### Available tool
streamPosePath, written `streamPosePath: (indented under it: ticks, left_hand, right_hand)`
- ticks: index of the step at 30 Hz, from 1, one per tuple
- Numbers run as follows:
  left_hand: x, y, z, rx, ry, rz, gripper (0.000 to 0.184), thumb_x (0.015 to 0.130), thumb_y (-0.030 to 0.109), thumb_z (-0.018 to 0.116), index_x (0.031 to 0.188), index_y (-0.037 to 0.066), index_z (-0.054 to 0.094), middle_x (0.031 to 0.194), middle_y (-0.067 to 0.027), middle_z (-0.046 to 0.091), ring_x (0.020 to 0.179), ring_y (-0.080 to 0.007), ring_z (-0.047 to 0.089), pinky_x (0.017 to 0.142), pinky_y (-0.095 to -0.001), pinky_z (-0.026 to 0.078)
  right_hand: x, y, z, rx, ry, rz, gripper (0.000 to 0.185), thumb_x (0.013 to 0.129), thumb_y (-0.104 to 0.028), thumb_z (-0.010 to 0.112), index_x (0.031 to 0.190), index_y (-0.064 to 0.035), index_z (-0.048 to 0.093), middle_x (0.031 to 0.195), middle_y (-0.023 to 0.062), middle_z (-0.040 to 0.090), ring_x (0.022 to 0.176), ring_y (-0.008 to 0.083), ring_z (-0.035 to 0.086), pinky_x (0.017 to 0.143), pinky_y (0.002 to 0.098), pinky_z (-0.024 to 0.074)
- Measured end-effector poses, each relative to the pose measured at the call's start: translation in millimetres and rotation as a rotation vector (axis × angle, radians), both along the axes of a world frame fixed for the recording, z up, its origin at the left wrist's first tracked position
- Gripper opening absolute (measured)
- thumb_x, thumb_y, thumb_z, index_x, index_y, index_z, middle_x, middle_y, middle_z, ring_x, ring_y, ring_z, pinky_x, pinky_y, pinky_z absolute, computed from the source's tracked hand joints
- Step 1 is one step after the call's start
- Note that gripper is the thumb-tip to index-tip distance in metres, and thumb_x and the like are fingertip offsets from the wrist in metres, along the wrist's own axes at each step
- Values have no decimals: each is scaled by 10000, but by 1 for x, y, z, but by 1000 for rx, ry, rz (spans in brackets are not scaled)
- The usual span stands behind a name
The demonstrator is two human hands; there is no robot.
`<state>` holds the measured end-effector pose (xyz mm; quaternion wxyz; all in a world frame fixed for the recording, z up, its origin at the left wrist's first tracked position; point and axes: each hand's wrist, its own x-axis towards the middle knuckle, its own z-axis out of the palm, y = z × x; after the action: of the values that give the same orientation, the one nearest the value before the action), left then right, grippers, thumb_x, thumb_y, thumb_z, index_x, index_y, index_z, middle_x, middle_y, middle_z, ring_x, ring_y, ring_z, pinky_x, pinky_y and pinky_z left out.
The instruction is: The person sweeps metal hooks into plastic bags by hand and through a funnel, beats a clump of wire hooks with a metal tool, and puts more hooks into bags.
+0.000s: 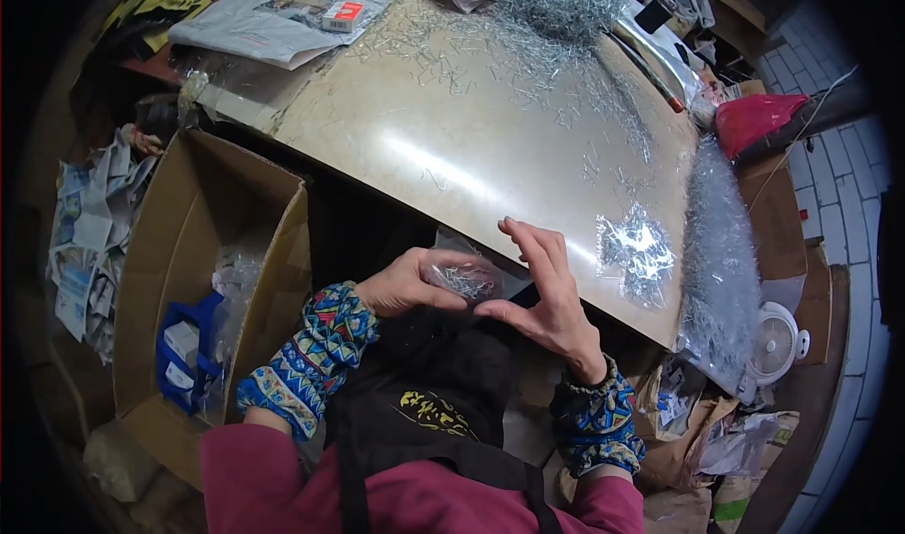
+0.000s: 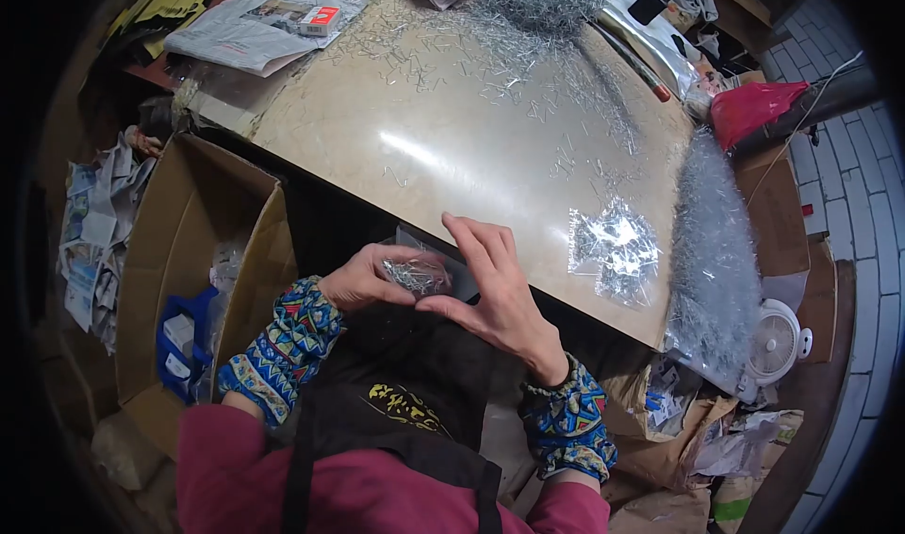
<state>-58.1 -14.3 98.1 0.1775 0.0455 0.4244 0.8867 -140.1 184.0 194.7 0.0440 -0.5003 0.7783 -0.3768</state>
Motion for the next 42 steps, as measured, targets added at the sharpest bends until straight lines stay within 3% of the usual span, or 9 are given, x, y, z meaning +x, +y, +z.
streamPosePath:
  ticks: [1, 10, 16, 24, 25, 29, 32, 39, 42]
  left_hand:
    - [-2, 0, -2, -40, -13, -14, 601, 816, -12, 726, 1373, -16, 501, 1254, -92, 624, 1156, -147, 576, 1008, -287, 451]
    - [-8, 7, -5, -122, -23, -18, 461, 824, 32, 742, 1258, -29, 599, 1199, -80, 656, 1097, -142, 610, 966, -289, 483]
    - [-8, 5, 2, -95, -29, 33, 431, 855, 46, 722, 1265, -11, 603, 1168, -52, 665, 1074, -111, 604, 949, -263, 478]
    - [-7, 3, -1, -152, 23, 90, 407, 914, 161, 688, 1269, -14, 593, 1165, -77, 659, 1092, -145, 613, 972, -302, 490]
    - [-7, 2, -3, -64, -13, 93, 389, 937, 193, 653, 1260, -15, 593, 1170, -93, 653, 1094, -167, 620, 971, -328, 504]
    - [-7, 4, -3, 139, -96, 121, 439, 1000, 327, 526, 1263, -20, 578, 1201, -140, 631, 1112, -238, 631, 974, -420, 530]
    - [-6, 9, 0, 178, -62, 119, 443, 987, 302, 565, 1301, -11, 561, 1198, -120, 640, 1118, -210, 620, 986, -398, 516]
    - [-9, 6, 3, -55, -63, -6, 554, 817, 14, 741, 1334, -17, 545, 1221, -93, 646, 1114, -151, 602, 987, -283, 465]
    - [-11, 9, -2, -118, -17, -33, 501, 818, 12, 733, 1293, -19, 578, 1199, -89, 656, 1088, -146, 615, 968, -281, 479]
  right_hand:
    - [-5, 2, -6, 36, 113, 26, 961, 654, -404, 846, 1391, 39, 417, 1268, 179, 524, 1086, 353, 511, 922, 434, 456]
    - [-5, -18, -10, 143, 195, -51, 1028, 631, -500, 829, 1387, 52, 404, 1189, 195, 574, 1025, 327, 576, 902, 406, 470]
    - [-6, -5, 0, -162, -741, 31, 1090, 598, -485, 847, 1430, 32, 369, 1190, 147, 625, 1112, 250, 597, 980, 363, 434]
    - [-6, -3, 2, 170, 212, 46, 569, 756, -280, 799, 1228, -50, 579, 1209, 139, 607, 1181, 310, 511, 975, 398, 426]
    - [-7, -2, -6, 108, 209, 18, 318, 795, -194, 762, 1053, -56, 636, 1066, 118, 639, 1054, 296, 569, 901, 391, 449]
    - [-10, 3, -16, 28, 78, -84, 156, 802, -121, 750, 880, -45, 637, 805, 68, 614, 748, 270, 587, 693, 380, 447]
    - [-8, 3, -14, 92, 71, -67, 143, 805, -104, 743, 885, -42, 642, 821, 82, 622, 777, 277, 603, 708, 383, 463]
    - [-9, 2, 1, 92, 54, -30, 913, 689, -417, 812, 1379, 28, 411, 1226, 196, 565, 1084, 334, 558, 890, 397, 475]
    - [-9, -3, 1, 140, 207, -41, 881, 697, -451, 786, 1343, 37, 438, 1168, 183, 577, 1058, 326, 568, 871, 410, 472]
